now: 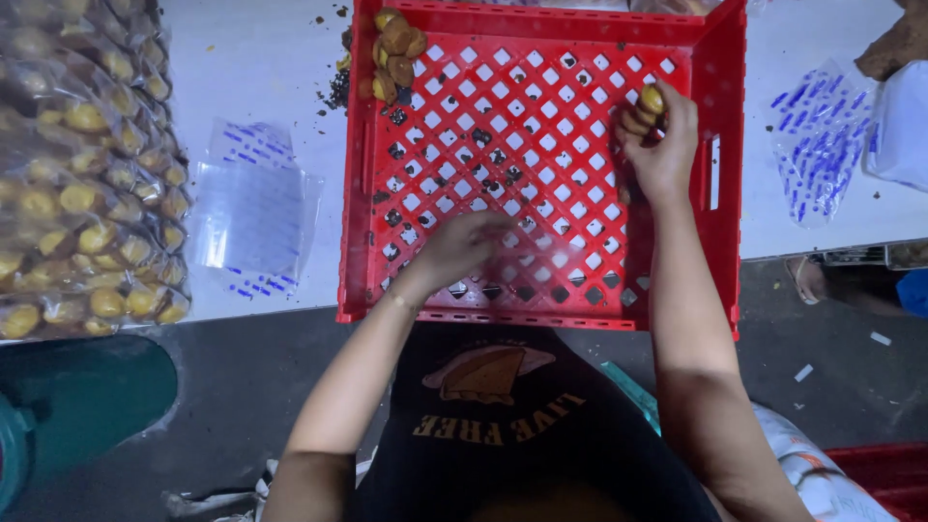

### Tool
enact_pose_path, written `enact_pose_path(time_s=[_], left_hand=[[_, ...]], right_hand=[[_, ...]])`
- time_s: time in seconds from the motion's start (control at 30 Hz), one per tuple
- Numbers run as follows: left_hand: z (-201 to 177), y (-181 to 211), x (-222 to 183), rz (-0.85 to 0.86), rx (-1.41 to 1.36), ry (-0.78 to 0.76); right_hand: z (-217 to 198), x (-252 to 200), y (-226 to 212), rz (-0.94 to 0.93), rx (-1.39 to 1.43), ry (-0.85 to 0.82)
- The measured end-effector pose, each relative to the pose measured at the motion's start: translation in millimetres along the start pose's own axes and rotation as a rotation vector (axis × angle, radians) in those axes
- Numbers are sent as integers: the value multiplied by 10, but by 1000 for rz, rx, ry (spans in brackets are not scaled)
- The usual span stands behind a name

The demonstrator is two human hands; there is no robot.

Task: The person repeatedly picks small round fruits from a red crate, places them into clear plastic bags, and sets the filled bags on a table. The process continues until the crate is nearly empty.

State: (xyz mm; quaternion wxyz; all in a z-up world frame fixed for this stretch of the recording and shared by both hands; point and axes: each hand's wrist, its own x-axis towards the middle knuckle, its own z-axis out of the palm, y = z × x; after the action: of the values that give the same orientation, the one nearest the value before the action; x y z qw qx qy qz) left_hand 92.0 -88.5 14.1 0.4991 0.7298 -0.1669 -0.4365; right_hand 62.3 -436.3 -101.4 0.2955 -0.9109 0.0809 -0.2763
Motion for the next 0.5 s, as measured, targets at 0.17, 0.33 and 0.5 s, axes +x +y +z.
enact_pose_path(time_s=[0.17, 0.33, 0.5], left_hand=[[-22, -689, 657, 123, -257, -137], [-60, -569, 780, 155, 142, -60], [569, 184, 64, 192, 835, 212]], right_hand=[[-100, -137, -1577, 493, 533, -456], [444, -520, -1364, -180, 228, -664], [261, -524, -2027, -130, -335, -722]])
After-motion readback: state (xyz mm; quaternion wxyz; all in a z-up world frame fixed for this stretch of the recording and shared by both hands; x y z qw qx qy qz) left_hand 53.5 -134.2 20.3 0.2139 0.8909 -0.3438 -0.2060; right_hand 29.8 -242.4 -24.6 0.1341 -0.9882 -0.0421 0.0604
